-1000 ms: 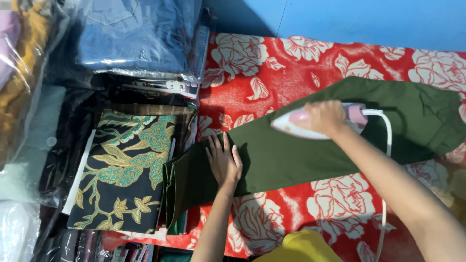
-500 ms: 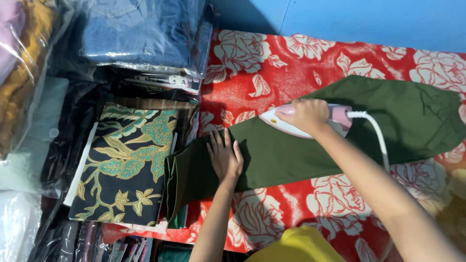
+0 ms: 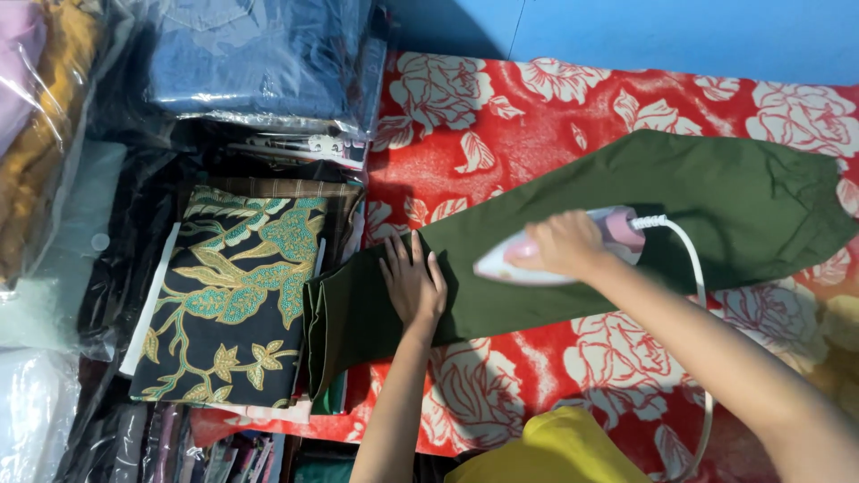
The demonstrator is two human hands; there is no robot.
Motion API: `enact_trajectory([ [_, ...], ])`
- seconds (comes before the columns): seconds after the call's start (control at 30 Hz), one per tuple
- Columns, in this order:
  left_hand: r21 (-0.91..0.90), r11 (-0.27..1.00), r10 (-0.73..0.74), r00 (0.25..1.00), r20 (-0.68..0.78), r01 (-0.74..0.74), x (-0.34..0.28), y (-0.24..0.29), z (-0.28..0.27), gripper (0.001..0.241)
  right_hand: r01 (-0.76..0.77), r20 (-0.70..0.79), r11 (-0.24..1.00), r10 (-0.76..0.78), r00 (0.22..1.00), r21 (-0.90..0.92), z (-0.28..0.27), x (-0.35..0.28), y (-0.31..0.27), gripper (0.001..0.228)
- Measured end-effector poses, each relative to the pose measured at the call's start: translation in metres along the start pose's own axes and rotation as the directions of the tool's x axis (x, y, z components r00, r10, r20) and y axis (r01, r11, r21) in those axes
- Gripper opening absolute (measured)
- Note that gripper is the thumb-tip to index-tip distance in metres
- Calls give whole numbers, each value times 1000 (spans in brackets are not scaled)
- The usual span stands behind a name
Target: The person irons a pair of green trousers laid out on a red floral-patterned surface. They use a spray bottle to mist the fabric and a pink electric iron to smooth it, repeatedly moving the iron along the length of the pants while holding the fabric with their left hand.
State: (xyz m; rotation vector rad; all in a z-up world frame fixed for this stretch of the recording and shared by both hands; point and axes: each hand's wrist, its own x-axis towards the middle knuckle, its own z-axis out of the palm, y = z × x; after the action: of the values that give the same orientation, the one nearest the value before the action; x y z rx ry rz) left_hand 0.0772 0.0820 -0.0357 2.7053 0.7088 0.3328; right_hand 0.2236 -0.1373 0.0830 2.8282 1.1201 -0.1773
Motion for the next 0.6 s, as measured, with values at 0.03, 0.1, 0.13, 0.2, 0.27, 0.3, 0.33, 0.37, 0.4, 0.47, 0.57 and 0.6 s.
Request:
enact_trajectory([
  [0.03,-2,1000,1,1000,-2,-1,0,0,0,57,-1,-2,1000,1,1000,-2,5,-13,3,72],
  [0.1,11,1000,-2,1000,6,2,-1,-1,1,58,178,36,981,-176,984,-80,16,-39,7,64],
  [0.13,11,1000,-2,1000,6,1,1,-1,1,58,178,36,981,-176,984,-79,13,-37,9,64],
  [0.2,5,1000,1,1000,-9,-1,0,0,1,57,63,-24,996,-64,998,-65,10,-41,12,71],
  [0.27,5,1000,5,1000,-6,-5,-2,-1,4,57,13,-38,999,-15,999,-45,15,-41,13,71],
  [0.3,6,1000,5,1000,-8,-5,0,-2,5,57,-32,-56,999,31,998,-24,17,-39,14,72],
  [0.33,5,1000,11,1000,-9,-11,-1,-3,5,57,-37,-59,999,36,998,-24,16,-49,11,72],
  [0.37,8,1000,9,1000,-7,-9,-1,-2,5,58,54,-44,998,-55,998,-38,15,-57,8,65],
  [0.4,10,1000,6,1000,-5,-6,-1,-2,6,58,144,-28,988,-146,989,-51,14,-65,5,58],
  [0.47,8,1000,5,1000,-5,-5,1,-2,5,58,143,-45,988,-145,988,-54,16,-71,10,63],
  [0.57,10,1000,4,1000,2,-4,-2,-4,9,58,61,-133,997,-65,989,-37,11,-75,7,66],
  [0.6,11,1000,4,1000,0,-4,-1,-4,10,59,-18,-209,1000,14,978,-15,7,-74,5,65],
])
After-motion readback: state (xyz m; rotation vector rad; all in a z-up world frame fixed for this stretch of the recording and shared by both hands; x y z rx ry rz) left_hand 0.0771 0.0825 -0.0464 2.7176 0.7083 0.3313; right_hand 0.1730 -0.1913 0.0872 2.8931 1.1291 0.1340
